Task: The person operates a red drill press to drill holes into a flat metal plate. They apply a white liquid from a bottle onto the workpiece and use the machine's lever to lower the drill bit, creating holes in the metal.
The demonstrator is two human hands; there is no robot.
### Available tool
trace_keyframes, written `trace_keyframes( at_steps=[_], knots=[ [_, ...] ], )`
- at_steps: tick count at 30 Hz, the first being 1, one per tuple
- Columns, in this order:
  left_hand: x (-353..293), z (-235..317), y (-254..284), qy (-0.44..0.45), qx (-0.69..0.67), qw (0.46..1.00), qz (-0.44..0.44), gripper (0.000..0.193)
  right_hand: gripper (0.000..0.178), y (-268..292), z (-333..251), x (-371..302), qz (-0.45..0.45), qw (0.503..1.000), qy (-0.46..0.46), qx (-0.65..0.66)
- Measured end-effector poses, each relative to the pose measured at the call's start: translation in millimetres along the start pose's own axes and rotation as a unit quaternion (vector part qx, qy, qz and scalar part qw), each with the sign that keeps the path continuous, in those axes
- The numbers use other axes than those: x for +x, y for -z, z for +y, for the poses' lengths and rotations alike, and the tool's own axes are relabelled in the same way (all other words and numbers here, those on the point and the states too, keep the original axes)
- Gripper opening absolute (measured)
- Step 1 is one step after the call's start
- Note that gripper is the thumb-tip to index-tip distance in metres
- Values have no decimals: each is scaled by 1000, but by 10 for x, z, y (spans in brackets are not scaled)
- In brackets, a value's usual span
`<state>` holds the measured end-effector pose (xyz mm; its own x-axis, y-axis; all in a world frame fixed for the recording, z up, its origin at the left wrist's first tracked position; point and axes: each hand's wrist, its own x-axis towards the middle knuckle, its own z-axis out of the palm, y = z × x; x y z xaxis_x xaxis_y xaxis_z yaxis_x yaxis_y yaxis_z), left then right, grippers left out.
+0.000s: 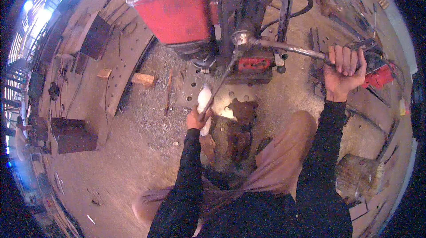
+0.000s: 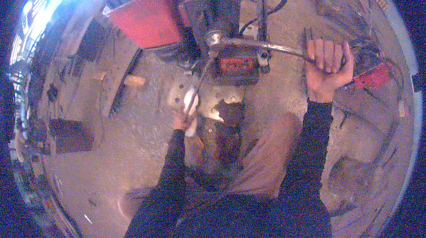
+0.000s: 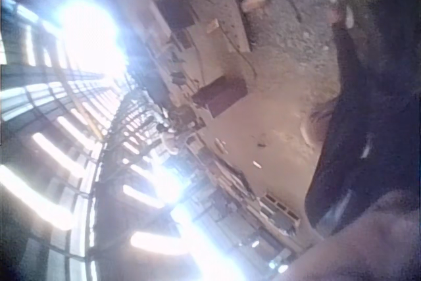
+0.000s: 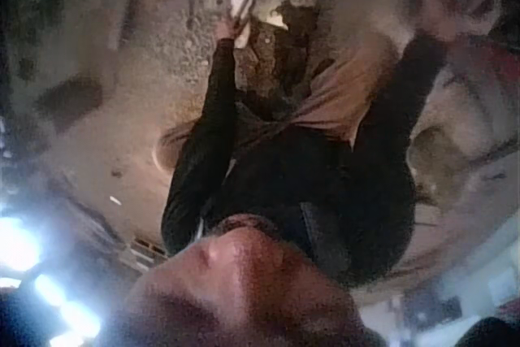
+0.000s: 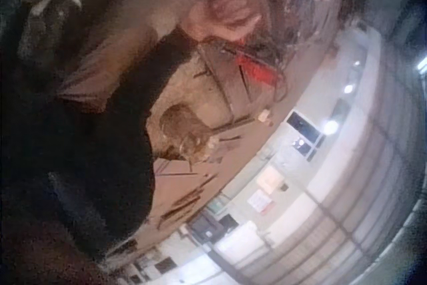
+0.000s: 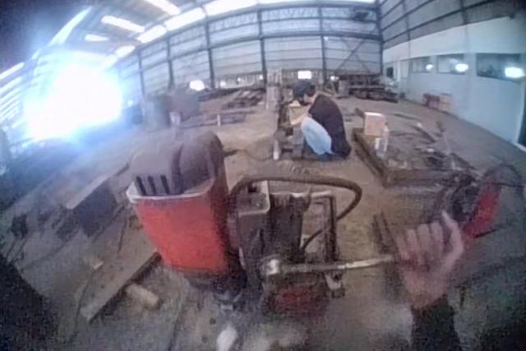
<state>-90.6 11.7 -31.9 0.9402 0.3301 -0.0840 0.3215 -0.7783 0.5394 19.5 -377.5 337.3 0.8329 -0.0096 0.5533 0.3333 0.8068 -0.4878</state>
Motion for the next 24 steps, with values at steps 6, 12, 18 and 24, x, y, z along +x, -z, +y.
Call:
trace_keyframes(
  at_steps=[6, 12, 18, 24],
  knots=[
    [140, 163, 155, 20, -19, 998, -54, 85, 52, -223, -121, 121, -3, 999, -33, -44],
    [111, 367, 144, 55, -13, 997, -59, 81, 51, -563, -102, 389, -56, 990, -75, -102],
    [38, 564, 155, 88, -13, 993, -73, 82, 52, -619, -131, 374, -50, 989, -82, -114],
    [30, 538, 88, 103, -37, 992, -66, 82, 51, -704, -97, 447, -65, 986, -89, -128]
  ],
)
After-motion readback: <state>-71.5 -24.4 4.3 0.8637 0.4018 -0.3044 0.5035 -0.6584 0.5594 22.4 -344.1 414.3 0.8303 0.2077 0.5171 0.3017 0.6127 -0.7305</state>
